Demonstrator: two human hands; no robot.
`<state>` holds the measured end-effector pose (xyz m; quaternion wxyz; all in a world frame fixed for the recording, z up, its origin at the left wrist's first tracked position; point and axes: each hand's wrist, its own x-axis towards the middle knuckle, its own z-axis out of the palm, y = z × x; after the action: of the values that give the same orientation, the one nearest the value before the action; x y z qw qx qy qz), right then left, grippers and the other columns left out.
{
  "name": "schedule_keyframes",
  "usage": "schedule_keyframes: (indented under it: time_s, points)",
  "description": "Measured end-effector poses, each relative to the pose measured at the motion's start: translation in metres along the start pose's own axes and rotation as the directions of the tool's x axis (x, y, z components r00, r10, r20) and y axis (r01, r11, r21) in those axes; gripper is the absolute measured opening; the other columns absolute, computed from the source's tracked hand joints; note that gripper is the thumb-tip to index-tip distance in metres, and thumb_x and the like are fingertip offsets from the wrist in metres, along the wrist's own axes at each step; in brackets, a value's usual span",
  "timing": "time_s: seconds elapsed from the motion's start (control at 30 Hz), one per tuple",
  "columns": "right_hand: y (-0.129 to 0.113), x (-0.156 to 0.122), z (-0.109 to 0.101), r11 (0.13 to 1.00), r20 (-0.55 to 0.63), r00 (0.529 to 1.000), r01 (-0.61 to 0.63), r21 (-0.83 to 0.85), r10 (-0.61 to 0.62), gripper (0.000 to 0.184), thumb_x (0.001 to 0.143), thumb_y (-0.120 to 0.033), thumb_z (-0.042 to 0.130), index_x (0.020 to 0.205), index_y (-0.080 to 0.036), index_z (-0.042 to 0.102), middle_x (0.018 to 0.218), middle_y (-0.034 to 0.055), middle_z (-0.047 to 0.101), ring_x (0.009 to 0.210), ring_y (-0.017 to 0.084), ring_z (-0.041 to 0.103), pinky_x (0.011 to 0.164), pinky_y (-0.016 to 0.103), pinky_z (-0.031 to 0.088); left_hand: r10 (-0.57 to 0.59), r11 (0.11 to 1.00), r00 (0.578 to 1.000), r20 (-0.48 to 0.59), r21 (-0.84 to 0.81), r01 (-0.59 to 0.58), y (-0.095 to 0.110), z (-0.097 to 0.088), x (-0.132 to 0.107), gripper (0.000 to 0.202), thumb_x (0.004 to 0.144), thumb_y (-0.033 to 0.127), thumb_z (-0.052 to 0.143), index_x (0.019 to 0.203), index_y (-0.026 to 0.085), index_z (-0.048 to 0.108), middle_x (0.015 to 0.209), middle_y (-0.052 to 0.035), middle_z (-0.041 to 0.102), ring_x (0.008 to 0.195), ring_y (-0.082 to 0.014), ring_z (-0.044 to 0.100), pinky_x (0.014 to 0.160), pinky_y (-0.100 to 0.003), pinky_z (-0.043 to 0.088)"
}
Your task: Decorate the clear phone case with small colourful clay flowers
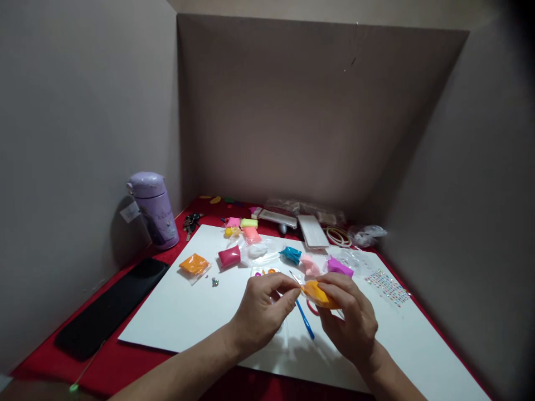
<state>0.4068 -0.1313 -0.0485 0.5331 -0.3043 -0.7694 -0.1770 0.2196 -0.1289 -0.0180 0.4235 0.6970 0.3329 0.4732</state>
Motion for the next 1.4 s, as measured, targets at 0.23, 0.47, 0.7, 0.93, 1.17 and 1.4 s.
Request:
schedule_keyframes:
  time_s: [0.23,0.47,0.7,0.93,1.17,1.4]
  points:
    - [-0.001,0.002,-0.002,0.993,0.030,0.996,0.092,-0.071,-0.090,0.037,0.074,-0.001,0.064,0.106,-0.018,0.057,0.098,0.0112,0.066,0.093,0.024,0.064,0.075,0.042,0.057,-0.281,0.892,0.958,0.052,-0.354,0.281,0.002,0.004,0.004,0.020,0.074,0.031,0.070,0.076,0.012,0.064,0.066,-0.0040,0.065,0.060,-0.0147,0.062,0.053,-0.026,0.052]
    - [-0.007,0.002,0.001,0.967,0.120,0.986,0.144,-0.211,-0.120,0.040,0.077,-0.007,0.063,0.117,-0.008,0.059,0.107,0.0168,0.069,0.101,0.026,0.065,0.081,0.041,0.056,-0.379,0.816,0.925,-0.002,-0.473,0.333,0.007,0.002,0.008,0.020,0.064,0.022,0.073,0.069,0.014,0.055,0.054,0.0029,0.058,0.045,-0.0091,0.053,0.044,-0.021,0.044]
    - [-0.008,-0.002,0.002,0.955,0.146,0.983,0.146,-0.259,-0.111,0.047,0.078,-0.006,0.062,0.125,-0.003,0.056,0.115,0.0198,0.067,0.108,0.028,0.063,0.088,0.041,0.054,-0.389,0.808,0.921,-0.024,-0.489,0.328,0.010,0.000,0.008,0.019,0.063,0.017,0.068,0.076,0.015,0.053,0.058,0.0039,0.058,0.045,-0.0083,0.051,0.042,-0.020,0.040]
    - [-0.006,-0.001,0.003,0.951,0.139,0.980,0.171,-0.259,-0.139,0.050,0.078,-0.004,0.061,0.127,-0.002,0.054,0.113,0.0206,0.067,0.110,0.029,0.061,0.089,0.044,0.054,-0.432,0.762,0.896,0.105,-0.489,0.425,0.004,0.002,0.008,0.016,0.065,0.016,0.065,0.078,0.013,0.055,0.059,-0.0009,0.064,0.040,-0.0070,0.049,0.038,-0.019,0.037]
    - [-0.007,-0.004,0.003,0.955,0.162,0.975,0.187,-0.232,-0.152,0.053,0.080,-0.002,0.055,0.133,-0.003,0.049,0.110,0.0214,0.067,0.107,0.030,0.062,0.084,0.047,0.056,-0.427,0.759,0.899,0.099,-0.500,0.416,0.006,0.001,0.007,0.011,0.064,0.017,0.064,0.072,0.011,0.058,0.058,-0.0027,0.065,0.035,-0.0077,0.049,0.036,-0.020,0.039]
    - [-0.005,-0.007,0.006,0.962,0.166,0.979,0.151,-0.228,-0.114,0.053,0.081,-0.002,0.053,0.134,-0.005,0.048,0.110,0.0209,0.066,0.105,0.031,0.060,0.083,0.048,0.055,-0.424,0.816,0.904,0.063,-0.406,0.411,0.006,0.001,0.006,0.010,0.067,0.021,0.062,0.071,0.012,0.059,0.058,-0.0010,0.062,0.036,-0.0085,0.050,0.036,-0.022,0.043]
